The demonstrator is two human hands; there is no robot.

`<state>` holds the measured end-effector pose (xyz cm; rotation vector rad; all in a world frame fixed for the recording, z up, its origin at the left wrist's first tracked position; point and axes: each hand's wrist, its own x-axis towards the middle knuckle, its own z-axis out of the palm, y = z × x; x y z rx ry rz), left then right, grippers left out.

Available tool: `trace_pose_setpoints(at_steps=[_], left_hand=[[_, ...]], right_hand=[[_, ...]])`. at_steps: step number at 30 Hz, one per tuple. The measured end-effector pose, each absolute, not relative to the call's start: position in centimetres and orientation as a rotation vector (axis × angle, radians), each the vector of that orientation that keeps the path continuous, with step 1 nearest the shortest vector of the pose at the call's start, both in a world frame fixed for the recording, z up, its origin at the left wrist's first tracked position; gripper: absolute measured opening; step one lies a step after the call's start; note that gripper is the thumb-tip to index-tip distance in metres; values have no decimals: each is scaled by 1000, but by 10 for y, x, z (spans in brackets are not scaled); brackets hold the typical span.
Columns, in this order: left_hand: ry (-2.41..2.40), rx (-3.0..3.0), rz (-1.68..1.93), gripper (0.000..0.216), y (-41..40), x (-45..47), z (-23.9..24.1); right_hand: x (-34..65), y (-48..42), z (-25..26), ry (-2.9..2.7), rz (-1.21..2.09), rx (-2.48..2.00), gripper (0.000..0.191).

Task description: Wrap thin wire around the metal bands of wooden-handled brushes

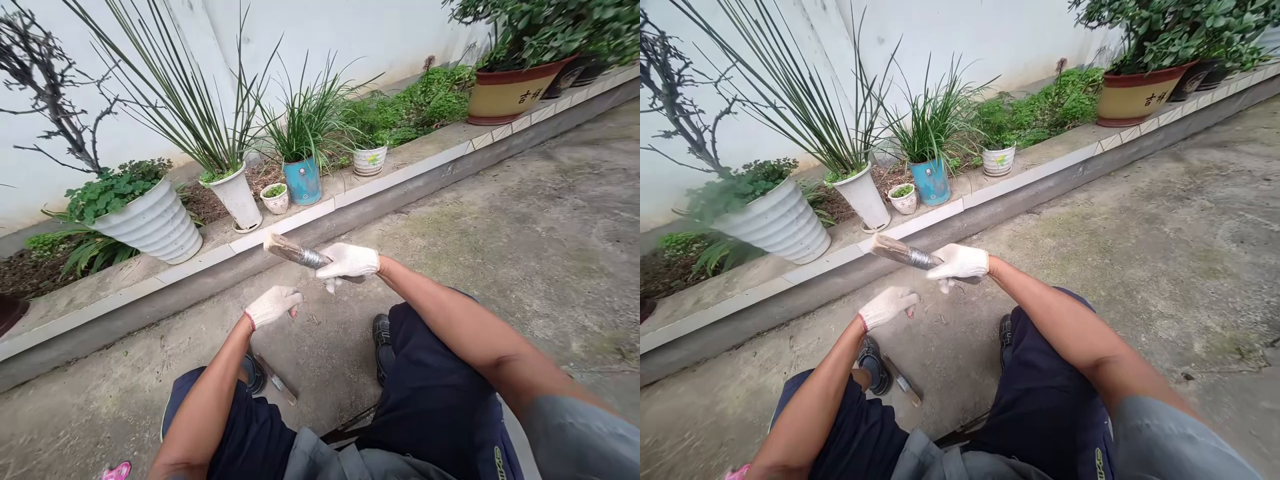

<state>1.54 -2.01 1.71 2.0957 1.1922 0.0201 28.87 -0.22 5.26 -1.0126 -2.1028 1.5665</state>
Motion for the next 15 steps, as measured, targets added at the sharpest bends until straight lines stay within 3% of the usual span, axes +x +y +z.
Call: trace_pose_setpoints(at_steps=[7,10,15], left_hand=[[1199,2119,10,40,-8,6,28],[1258,2141,-106,41,-10,4,24],[1221,2140,-247,40,-23,15,15]], right_hand=[[286,-5,43,-2753,1847,-985,47],[271,-5,20,-3017,1535,-1324,39],[257,13,1,-3068,705,-1771,15]])
